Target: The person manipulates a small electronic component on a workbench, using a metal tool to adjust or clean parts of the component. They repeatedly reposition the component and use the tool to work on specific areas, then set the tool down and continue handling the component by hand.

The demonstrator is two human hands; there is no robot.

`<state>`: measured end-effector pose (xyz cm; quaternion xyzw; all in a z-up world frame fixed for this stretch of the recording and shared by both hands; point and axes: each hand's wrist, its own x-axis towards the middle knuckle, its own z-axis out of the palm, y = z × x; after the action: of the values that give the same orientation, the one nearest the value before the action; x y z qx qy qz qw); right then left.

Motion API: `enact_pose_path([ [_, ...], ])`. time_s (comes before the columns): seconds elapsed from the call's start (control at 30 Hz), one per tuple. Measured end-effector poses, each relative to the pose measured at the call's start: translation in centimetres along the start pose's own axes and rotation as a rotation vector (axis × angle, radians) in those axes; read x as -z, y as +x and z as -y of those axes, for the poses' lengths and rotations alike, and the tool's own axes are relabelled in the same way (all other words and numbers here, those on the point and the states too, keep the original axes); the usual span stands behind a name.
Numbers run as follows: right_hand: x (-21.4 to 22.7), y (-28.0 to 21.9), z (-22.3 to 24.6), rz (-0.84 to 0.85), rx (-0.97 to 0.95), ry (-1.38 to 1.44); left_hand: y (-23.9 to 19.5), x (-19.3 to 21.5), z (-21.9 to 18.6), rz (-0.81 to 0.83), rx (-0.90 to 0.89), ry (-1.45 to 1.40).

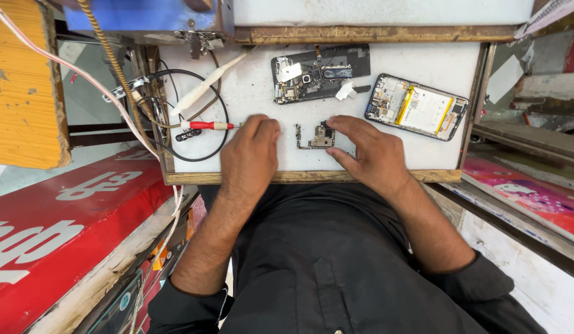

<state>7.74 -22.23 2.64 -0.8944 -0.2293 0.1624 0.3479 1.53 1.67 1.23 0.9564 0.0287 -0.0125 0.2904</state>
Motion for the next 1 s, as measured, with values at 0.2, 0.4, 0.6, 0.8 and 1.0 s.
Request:
enact_pose_path([
  [0.2,-1.0,-0.6,-0.8,-0.007,0.005,-0.013,-2.0,-1.4,-1.8,0.025,-0.085,-0.225],
  [0.4,-0.9,-0.7,-0.9,-0.003,0.014,-0.031,-2.0,-2.2,-2.6,-0.042,-0.124,-0.165],
  [0.6,-0.8,-0.6,-0.7,-0.012,0.018,-0.042,-1.4,-2.6,-2.9,-0.064,-0.17,-0.121],
  [0.8,-0.9,-0.7,-1.0,-0.013,0.044,-0.081,-1.2,-2.8,-3.0,-0.059,-0.192,-0.106],
  [1.0,-1.0,-0.7,-1.2,0.01,0.019,-0.075,-1.1,-2.9,-3.1,-0.062,-0.201,-0.106],
])
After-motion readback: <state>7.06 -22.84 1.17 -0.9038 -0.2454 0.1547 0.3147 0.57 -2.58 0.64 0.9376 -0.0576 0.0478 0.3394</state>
